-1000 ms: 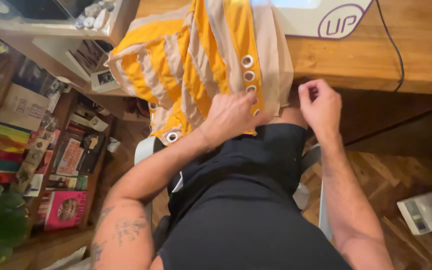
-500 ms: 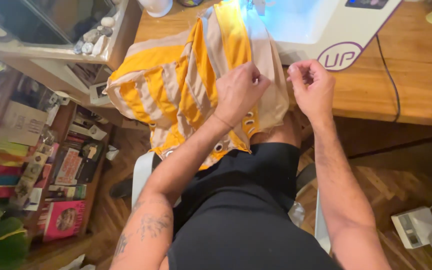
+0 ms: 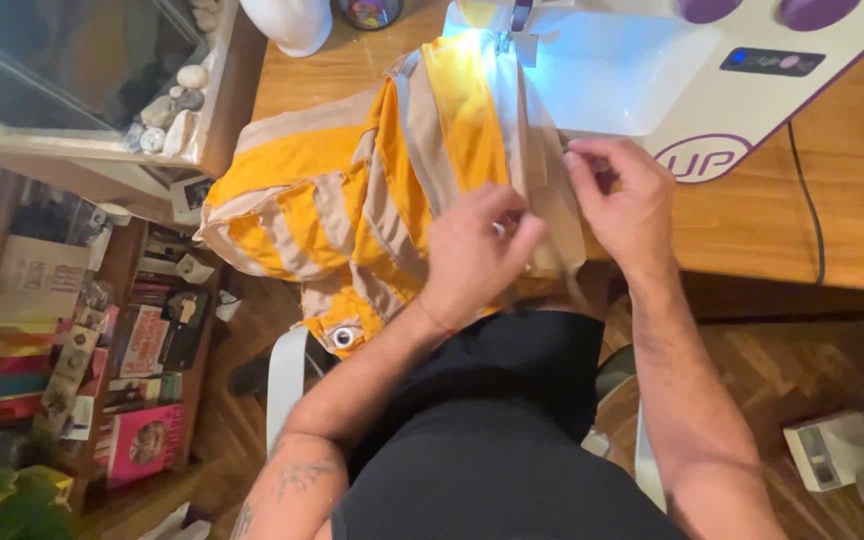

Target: The person sews a yellow and beige striped curtain using a sewing machine. They guide the fabric under the needle, aligning the edge and sewing around white grommets. The person then removes the curtain from the machine and cuts the thread.

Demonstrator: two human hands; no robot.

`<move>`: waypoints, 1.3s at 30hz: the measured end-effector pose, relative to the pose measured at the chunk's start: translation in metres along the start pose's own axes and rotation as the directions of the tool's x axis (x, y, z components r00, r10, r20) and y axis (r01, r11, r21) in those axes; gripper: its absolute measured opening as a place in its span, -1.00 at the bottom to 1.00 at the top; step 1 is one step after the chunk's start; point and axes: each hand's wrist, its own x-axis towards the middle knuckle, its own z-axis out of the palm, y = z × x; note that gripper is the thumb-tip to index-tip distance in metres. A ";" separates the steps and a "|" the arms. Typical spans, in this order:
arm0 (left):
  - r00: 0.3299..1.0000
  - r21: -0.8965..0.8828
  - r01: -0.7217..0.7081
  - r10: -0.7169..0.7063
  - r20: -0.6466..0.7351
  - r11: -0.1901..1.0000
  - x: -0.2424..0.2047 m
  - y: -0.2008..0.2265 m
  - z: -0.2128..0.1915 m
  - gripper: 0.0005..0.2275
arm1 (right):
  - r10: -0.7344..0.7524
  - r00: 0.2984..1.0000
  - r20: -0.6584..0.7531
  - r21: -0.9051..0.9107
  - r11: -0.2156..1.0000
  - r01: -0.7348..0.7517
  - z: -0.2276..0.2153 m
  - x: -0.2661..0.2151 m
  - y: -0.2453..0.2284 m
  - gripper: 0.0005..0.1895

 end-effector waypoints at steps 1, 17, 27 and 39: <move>1.000 0.001 0.008 -0.008 0.009 1.000 0.005 -0.008 -0.004 -0.92 | 0.011 1.000 0.005 0.002 1.000 -0.011 0.002 0.003 0.002 -0.90; 0.996 -0.511 0.033 -0.069 -0.051 0.859 0.021 -0.017 -0.025 -0.86 | -0.614 0.689 0.385 -0.370 0.581 0.725 0.004 0.022 0.025 -0.80; 0.999 -0.510 -0.048 0.034 -0.037 0.859 0.019 -0.022 -0.021 -0.86 | -0.735 0.606 0.303 -0.342 0.510 0.789 0.015 0.023 0.059 -0.85; 0.995 -0.478 -0.101 0.082 -0.060 0.873 0.019 -0.022 -0.015 -0.86 | -0.713 0.694 0.097 -0.071 0.691 0.720 0.013 0.026 0.051 -0.93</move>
